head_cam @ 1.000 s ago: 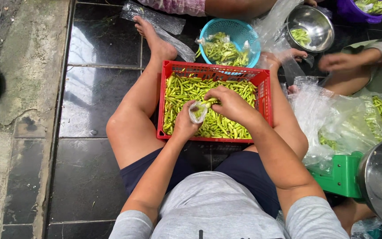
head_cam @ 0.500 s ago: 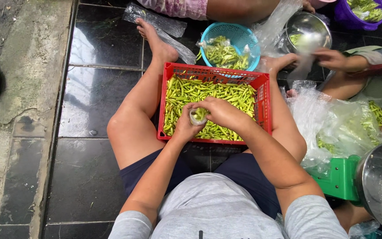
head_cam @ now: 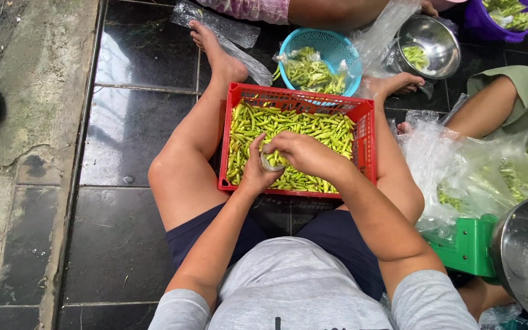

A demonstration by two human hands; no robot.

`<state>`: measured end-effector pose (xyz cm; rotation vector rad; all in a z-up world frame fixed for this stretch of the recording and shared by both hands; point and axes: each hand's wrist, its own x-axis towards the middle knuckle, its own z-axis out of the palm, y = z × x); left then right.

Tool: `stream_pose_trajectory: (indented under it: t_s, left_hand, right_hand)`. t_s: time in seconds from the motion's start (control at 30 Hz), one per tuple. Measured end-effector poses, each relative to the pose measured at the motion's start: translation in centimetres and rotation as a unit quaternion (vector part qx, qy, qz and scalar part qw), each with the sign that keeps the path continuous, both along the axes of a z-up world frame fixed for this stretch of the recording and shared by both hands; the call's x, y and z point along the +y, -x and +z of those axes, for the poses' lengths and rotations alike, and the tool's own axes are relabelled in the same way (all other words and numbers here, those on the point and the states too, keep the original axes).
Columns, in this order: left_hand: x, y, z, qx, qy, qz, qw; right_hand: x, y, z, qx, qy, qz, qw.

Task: Bagging small green vegetables from a red crate into small plastic bags while sitting on the floor.

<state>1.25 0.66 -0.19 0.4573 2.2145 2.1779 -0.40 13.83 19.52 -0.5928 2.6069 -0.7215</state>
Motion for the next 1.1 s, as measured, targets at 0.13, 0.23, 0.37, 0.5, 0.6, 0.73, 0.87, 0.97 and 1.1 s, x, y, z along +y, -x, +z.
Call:
stream_pose_trajectory:
  t_s: [0.13,0.23,0.37,0.5,0.6,0.73,0.87,0.97,1.1]
  left_hand:
    - [-0.3,0.5,-0.1,-0.045,0.033,0.003,0.998]
    - [-0.1,0.3,0.5,-0.047,0.043,-0.006,0.998]
    - [-0.3,0.3,0.3,-0.029,0.033,-0.011,0.999]
    - [-0.1,0.6,-1.4,0.135,0.096,-0.005,0.986]
    - [0.1,0.0,0.0,0.019,0.152,-0.023,0.988]
    - [0.0,0.7,1.1,-0.022,0.119,0.012,0.993]
    - [-0.3,0.9,3.6,-0.118,0.118,-0.013,0.986]
    - [-0.2,1.7,2.4,-0.185,0.149,-0.037,0.971]
    - [-0.1,2.7,-2.9,-0.191,0.171,-0.088,0.963]
  right_hand:
    - [2.0,-0.2,-4.1,0.082,-0.042,0.014,0.996]
    - [1.7,-1.4,-6.0,0.114,-0.145,0.034,0.982]
    - [1.6,-1.2,-5.7,0.132,-0.127,0.001,0.983]
    - [6.1,1.1,-10.0,0.09,-0.053,-0.126,0.987]
    - [9.1,1.2,-16.3,-0.112,-0.157,-0.18,0.965]
    - [11.5,0.2,-24.3,-0.196,-0.174,-0.133,0.956]
    - [9.9,-0.3,-22.5,-0.238,-0.151,-0.147,0.948]
    - [8.8,-0.1,-21.0,-0.248,-0.116,-0.16,0.948]
    - [8.6,0.3,-23.5,-0.247,-0.116,-0.13,0.953]
